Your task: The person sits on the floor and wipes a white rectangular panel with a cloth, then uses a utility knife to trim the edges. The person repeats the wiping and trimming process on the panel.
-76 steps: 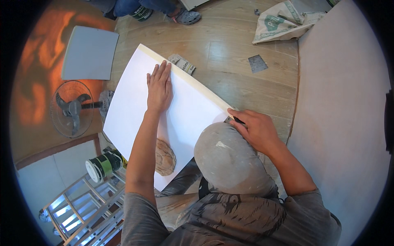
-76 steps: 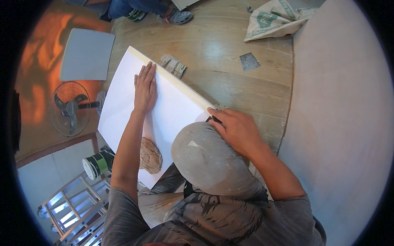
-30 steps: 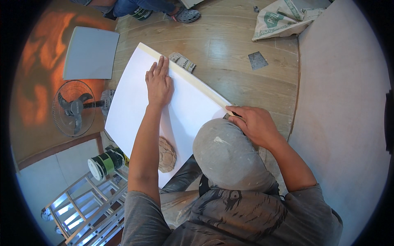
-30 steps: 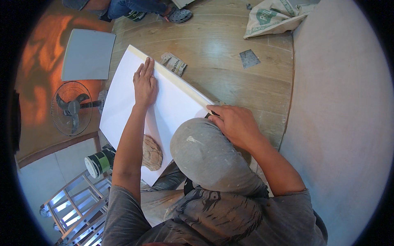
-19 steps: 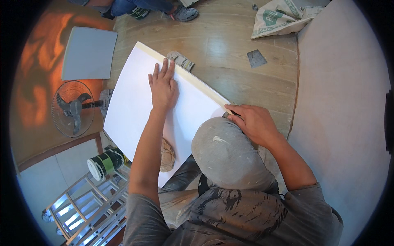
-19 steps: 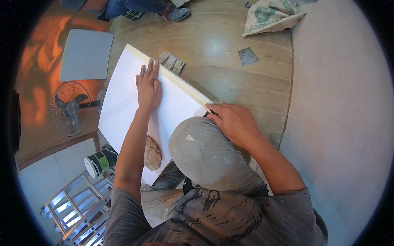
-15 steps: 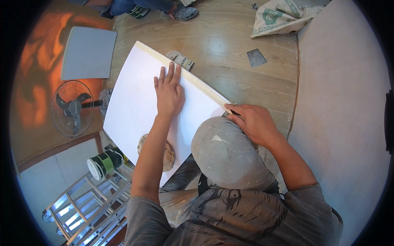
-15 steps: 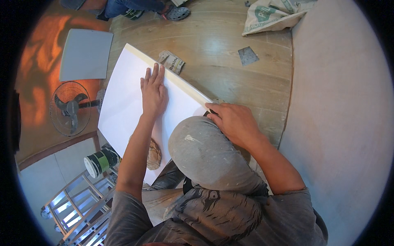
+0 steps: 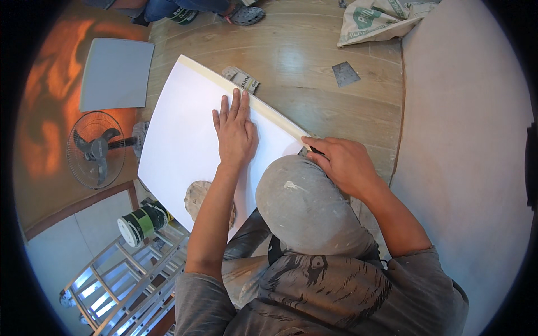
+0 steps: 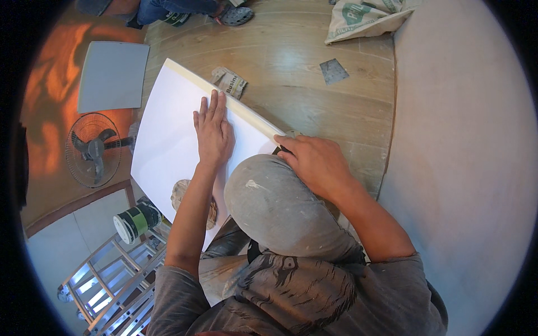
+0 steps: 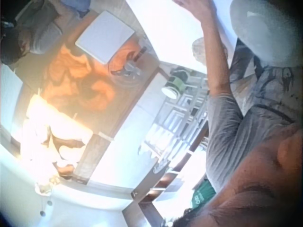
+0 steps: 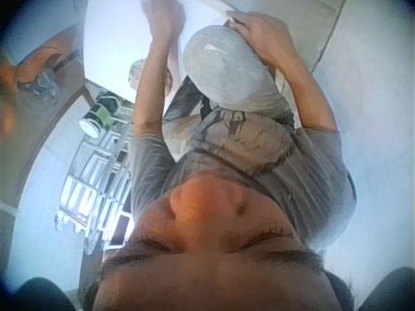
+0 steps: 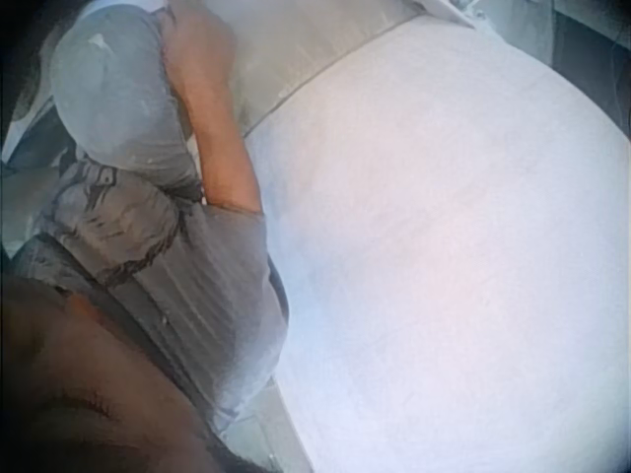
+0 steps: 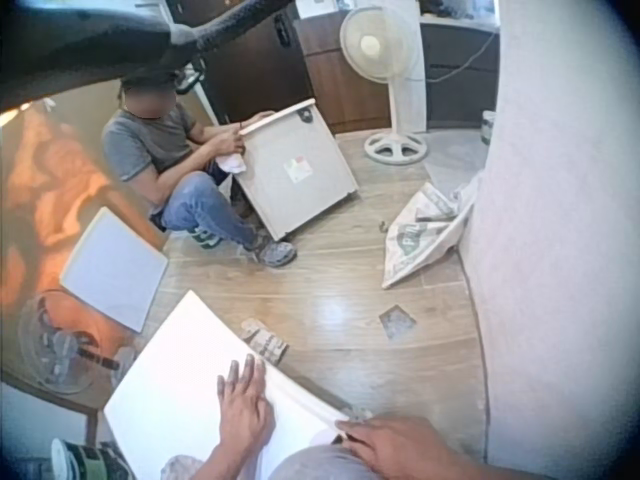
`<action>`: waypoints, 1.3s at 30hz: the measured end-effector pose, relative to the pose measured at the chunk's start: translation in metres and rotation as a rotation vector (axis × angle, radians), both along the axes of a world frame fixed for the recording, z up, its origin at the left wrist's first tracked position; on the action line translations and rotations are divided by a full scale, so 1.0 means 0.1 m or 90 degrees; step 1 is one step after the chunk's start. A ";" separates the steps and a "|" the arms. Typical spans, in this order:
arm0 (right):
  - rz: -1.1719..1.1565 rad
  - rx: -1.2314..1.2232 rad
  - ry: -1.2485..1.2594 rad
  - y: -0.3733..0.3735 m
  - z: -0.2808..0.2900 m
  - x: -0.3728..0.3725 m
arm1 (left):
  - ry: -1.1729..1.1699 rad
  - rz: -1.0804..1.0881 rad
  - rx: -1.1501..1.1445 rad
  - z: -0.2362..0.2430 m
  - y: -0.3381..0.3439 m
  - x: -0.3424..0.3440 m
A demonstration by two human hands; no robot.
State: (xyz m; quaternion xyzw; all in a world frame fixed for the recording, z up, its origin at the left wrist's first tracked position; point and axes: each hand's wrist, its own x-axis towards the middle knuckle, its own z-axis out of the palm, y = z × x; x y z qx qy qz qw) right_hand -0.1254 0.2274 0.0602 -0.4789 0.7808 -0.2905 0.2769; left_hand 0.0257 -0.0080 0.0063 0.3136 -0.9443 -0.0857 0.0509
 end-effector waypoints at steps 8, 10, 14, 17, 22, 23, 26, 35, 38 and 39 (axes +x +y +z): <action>0.007 0.027 -0.020 -0.01 -0.05 -0.04 | -0.008 -0.010 -0.010 0.00 -0.01 0.00; 0.004 0.018 -0.022 0.00 -0.07 -0.03 | -0.010 -0.006 -0.012 0.00 0.00 -0.01; 0.012 0.052 -0.026 -0.02 -0.03 -0.05 | -0.008 -0.006 -0.015 -0.02 -0.01 0.00; 0.015 0.054 -0.025 -0.01 -0.04 -0.05 | -0.006 -0.005 -0.015 -0.01 0.00 0.00; 0.017 0.059 -0.018 0.01 -0.06 -0.04 | -0.003 -0.005 -0.016 -0.02 -0.01 0.00; 0.017 0.060 -0.017 0.01 -0.05 -0.04 | -0.003 -0.006 -0.015 -0.02 -0.01 -0.01; 0.019 0.054 -0.012 0.02 -0.07 -0.04 | -0.001 -0.005 -0.017 -0.01 -0.01 0.00; 0.028 0.097 -0.015 0.00 -0.05 -0.04 | -0.013 -0.008 -0.024 -0.02 -0.01 0.01; 0.029 0.093 -0.003 0.01 -0.05 -0.03 | -0.015 -0.008 -0.022 -0.03 -0.01 0.01; 0.030 0.092 0.001 0.01 -0.05 -0.03 | -0.016 -0.007 -0.022 -0.04 -0.01 0.01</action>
